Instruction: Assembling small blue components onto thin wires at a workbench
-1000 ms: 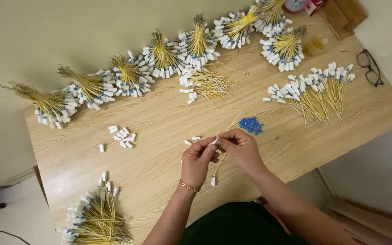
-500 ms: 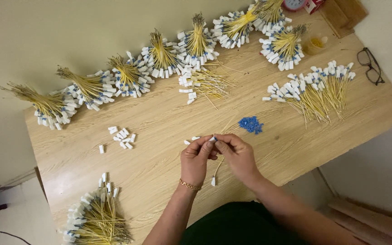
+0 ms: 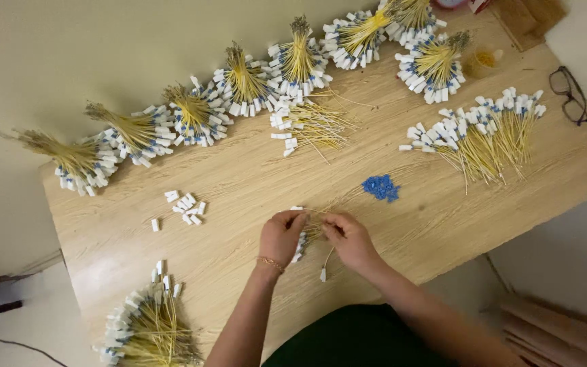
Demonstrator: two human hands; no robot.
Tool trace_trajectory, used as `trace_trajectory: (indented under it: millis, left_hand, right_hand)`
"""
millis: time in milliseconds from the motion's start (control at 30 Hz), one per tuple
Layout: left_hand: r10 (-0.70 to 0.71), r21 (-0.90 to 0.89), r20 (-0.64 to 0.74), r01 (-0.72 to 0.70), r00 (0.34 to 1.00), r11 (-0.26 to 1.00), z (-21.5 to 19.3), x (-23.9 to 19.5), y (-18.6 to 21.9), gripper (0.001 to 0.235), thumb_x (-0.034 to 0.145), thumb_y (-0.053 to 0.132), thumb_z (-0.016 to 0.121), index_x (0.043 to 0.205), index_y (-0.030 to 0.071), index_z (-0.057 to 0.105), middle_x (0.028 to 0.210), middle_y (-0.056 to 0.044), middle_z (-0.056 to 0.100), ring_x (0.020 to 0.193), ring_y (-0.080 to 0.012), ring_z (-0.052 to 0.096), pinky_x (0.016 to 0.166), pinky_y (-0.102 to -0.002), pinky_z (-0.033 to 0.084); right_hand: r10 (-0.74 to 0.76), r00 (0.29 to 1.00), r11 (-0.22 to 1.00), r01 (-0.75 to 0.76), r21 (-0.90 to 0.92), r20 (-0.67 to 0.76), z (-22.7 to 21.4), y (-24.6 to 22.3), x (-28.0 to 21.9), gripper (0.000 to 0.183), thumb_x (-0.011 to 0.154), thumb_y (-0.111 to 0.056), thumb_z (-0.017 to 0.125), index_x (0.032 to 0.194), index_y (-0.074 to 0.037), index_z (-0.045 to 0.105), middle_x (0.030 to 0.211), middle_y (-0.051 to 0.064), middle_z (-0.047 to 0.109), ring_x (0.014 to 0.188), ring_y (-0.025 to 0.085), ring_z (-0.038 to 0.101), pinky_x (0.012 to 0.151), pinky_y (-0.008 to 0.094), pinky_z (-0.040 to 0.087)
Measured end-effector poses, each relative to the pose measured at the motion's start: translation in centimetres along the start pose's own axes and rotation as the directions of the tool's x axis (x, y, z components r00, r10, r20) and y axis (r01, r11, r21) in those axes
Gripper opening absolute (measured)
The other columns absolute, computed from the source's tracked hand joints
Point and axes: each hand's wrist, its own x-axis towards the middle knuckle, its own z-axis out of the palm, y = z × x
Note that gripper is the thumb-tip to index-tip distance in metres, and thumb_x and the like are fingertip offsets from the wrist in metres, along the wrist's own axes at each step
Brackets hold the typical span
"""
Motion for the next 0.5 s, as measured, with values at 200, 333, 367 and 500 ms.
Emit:
trace_trajectory:
  millis: [200, 333, 367, 500]
  left_hand:
    - [0.628, 0.889, 0.011, -0.295, 0.778, 0.350, 0.4, 8.6, -6.0, 0.019, 0.085, 0.024, 0.060, 0.071, 0.016, 0.070, 0.060, -0.004, 0.063, 0.058, -0.0239, 0.067, 0.053, -0.035, 0.055]
    - [0.201, 0.509, -0.146, -0.101, 0.969, 0.855, 0.2, 13.1, -2.5, 0.040, 0.086, 0.031, 0.064, 0.119, 0.008, 0.066, 0.099, -0.017, 0.063, 0.090, -0.0402, 0.067, 0.077, -0.051, 0.057]
    - [0.157, 0.483, -0.188, -0.048, 0.970, 0.874, 0.4, 14.0, -1.7, 0.042, 0.085, 0.033, 0.063, 0.121, 0.011, 0.065, 0.104, -0.016, 0.061, 0.093, -0.0404, 0.067, 0.080, -0.049, 0.056]
    - [0.093, 0.458, -0.263, 0.039, 0.960, 0.888, 0.5, 15.9, 2.2, 0.052, 0.079, 0.040, 0.075, 0.123, 0.014, 0.062, 0.112, -0.017, 0.059, 0.100, -0.0425, 0.064, 0.086, -0.050, 0.054]
  right_hand:
    - [0.172, 0.972, 0.957, -0.204, -0.207, -0.161, -4.9, 3.5, 0.9, 0.023, 0.087, -0.003, 0.066, 0.109, 0.002, 0.065, 0.101, 0.023, 0.066, 0.098, 0.039, 0.066, 0.082, 0.045, 0.055]
    - [0.305, 0.916, 0.898, -0.367, -0.241, -0.259, -8.8, 5.8, 1.4, 0.030, 0.087, -0.013, 0.065, 0.115, -0.003, 0.064, 0.107, 0.023, 0.067, 0.104, 0.037, 0.064, 0.086, 0.046, 0.054]
    - [0.286, 0.917, 0.895, -0.359, -0.265, -0.279, -9.2, 5.5, 1.5, 0.027, 0.087, -0.012, 0.063, 0.112, -0.003, 0.064, 0.105, 0.023, 0.067, 0.103, 0.037, 0.064, 0.085, 0.046, 0.054]
    - [0.164, 0.947, 0.887, -0.264, -0.378, -0.277, -9.6, 4.8, 2.9, 0.023, 0.089, -0.010, 0.060, 0.111, -0.004, 0.064, 0.103, 0.021, 0.066, 0.103, 0.038, 0.064, 0.087, 0.046, 0.053]
